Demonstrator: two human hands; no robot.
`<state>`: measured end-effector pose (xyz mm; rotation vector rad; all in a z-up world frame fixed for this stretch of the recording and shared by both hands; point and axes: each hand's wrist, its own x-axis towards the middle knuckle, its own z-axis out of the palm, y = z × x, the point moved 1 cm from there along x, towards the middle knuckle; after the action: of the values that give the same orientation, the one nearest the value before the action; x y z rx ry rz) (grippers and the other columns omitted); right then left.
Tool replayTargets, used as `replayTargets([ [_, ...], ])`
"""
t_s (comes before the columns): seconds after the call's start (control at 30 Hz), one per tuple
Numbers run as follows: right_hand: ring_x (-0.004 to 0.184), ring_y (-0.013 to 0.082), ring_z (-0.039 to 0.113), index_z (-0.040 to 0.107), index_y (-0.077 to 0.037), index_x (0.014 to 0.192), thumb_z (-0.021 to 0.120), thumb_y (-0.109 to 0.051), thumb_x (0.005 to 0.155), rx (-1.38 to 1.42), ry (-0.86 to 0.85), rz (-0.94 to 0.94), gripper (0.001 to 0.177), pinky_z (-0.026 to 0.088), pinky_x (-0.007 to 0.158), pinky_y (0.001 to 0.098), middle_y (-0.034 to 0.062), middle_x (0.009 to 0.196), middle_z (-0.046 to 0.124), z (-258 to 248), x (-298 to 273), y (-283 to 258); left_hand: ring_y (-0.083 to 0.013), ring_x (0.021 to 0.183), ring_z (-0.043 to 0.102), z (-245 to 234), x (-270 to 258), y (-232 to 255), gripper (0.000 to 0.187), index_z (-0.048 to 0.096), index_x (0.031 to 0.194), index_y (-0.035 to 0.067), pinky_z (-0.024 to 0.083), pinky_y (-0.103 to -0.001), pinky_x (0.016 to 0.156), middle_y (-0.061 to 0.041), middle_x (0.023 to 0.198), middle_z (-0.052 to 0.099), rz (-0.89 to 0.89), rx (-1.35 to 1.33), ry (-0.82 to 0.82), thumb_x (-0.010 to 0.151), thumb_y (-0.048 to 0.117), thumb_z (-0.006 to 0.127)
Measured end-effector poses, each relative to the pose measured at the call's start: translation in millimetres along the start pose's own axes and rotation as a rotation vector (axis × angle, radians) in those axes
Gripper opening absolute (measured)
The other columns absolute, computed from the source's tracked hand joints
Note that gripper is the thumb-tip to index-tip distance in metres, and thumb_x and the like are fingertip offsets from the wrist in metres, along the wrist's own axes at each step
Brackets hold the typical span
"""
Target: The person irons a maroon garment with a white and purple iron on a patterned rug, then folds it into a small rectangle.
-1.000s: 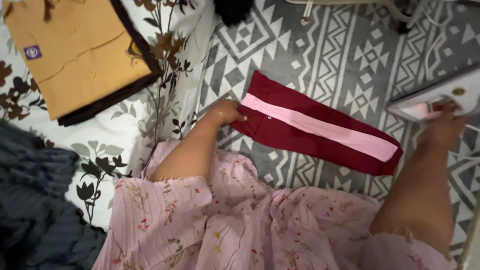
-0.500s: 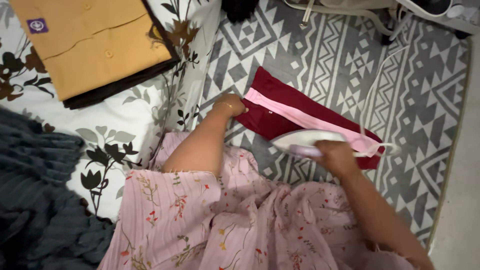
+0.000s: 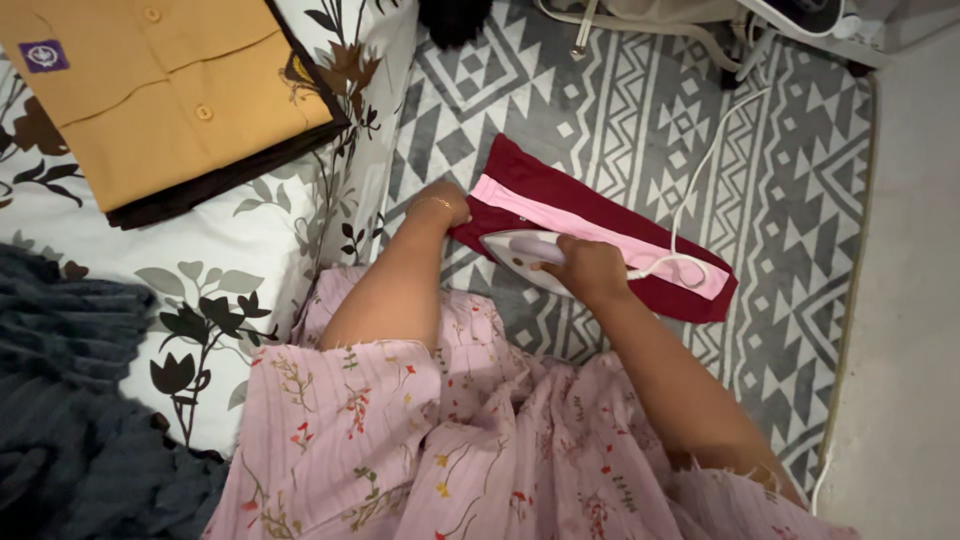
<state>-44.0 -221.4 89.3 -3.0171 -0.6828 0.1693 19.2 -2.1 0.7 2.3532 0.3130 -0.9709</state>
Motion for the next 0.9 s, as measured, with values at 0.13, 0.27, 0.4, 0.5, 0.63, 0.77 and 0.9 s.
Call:
replayTargets([
  [0.13, 0.061, 0.0313, 0.061, 0.062, -0.009, 0.075, 0.069, -0.048, 0.063, -0.005, -0.047, 0.063, 0.042, 0.048, 0.056, 0.0409, 0.0139, 0.064, 0.061, -1, -21, 24, -0.0288, 0.103, 0.055, 8, 9, -6, 0.041, 0.062, 0.102, 0.006, 0.044, -0.036, 0.086, -0.014, 0.111, 0.057, 0.05, 0.031, 0.081, 0.068, 0.028, 0.071],
  [0.27, 0.06, 0.032, 0.061, 0.063, -0.009, 0.078, 0.069, -0.046, 0.062, -0.035, -0.012, 0.06, 0.04, 0.048, 0.056, 0.0414, 0.0147, 0.065, 0.062, -4, -44, 53, -0.0291, 0.101, 0.057, 3, 7, -5, 0.04, 0.064, 0.099, 0.005, 0.044, -0.036, 0.086, -0.015, 0.108, 0.059, 0.09, -0.01, 0.077, 0.068, 0.029, 0.071],
  [0.4, 0.06, 0.031, 0.06, 0.062, -0.009, 0.074, 0.069, -0.047, 0.062, -0.039, -0.006, 0.084, 0.04, 0.048, 0.057, 0.0399, 0.0136, 0.063, 0.061, 0, -47, 56, -0.0289, 0.102, 0.055, -4, -6, 3, 0.044, 0.062, 0.099, 0.004, 0.044, -0.037, 0.086, -0.015, 0.108, 0.058, 0.079, -0.035, 0.092, 0.07, 0.036, 0.07],
  [0.5, 0.058, 0.0309, 0.06, 0.061, -0.01, 0.071, 0.069, -0.047, 0.065, -0.058, 0.024, 0.079, 0.038, 0.047, 0.053, 0.0409, 0.0128, 0.062, 0.061, 2, -34, 43, -0.0276, 0.106, 0.053, -7, -16, 10, 0.043, 0.061, 0.103, 0.008, 0.04, -0.04, 0.088, -0.011, 0.111, 0.057, 0.023, -0.007, 0.103, 0.072, 0.038, 0.066],
  [0.63, 0.055, 0.0302, 0.06, 0.06, -0.008, 0.071, 0.069, -0.046, 0.065, -0.014, 0.087, 0.019, 0.039, 0.047, 0.05, 0.0406, 0.0126, 0.06, 0.06, 3, -1, 12, -0.0256, 0.11, 0.05, -12, -25, 15, 0.042, 0.06, 0.108, 0.014, 0.037, -0.042, 0.091, -0.007, 0.116, 0.056, -0.109, -0.036, 0.106, 0.073, 0.037, 0.066],
  [0.77, 0.06, 0.0303, 0.061, 0.06, -0.007, 0.073, 0.068, -0.048, 0.068, 0.029, 0.048, 0.072, 0.042, 0.048, 0.054, 0.04, 0.0141, 0.062, 0.061, -1, 13, 1, -0.0263, 0.11, 0.051, -10, -25, 13, 0.04, 0.06, 0.108, 0.014, 0.038, -0.043, 0.091, -0.007, 0.115, 0.057, -0.091, -0.017, 0.114, 0.075, 0.036, 0.064],
  [0.9, 0.063, 0.0296, 0.062, 0.061, -0.008, 0.076, 0.068, -0.045, 0.067, 0.025, 0.01, 0.037, 0.038, 0.048, 0.056, 0.0409, 0.0132, 0.067, 0.062, -4, 1, 17, -0.0272, 0.109, 0.051, -11, -22, 12, 0.04, 0.06, 0.106, 0.013, 0.042, -0.042, 0.087, -0.008, 0.115, 0.056, -0.079, -0.008, 0.12, 0.075, 0.038, 0.064],
])
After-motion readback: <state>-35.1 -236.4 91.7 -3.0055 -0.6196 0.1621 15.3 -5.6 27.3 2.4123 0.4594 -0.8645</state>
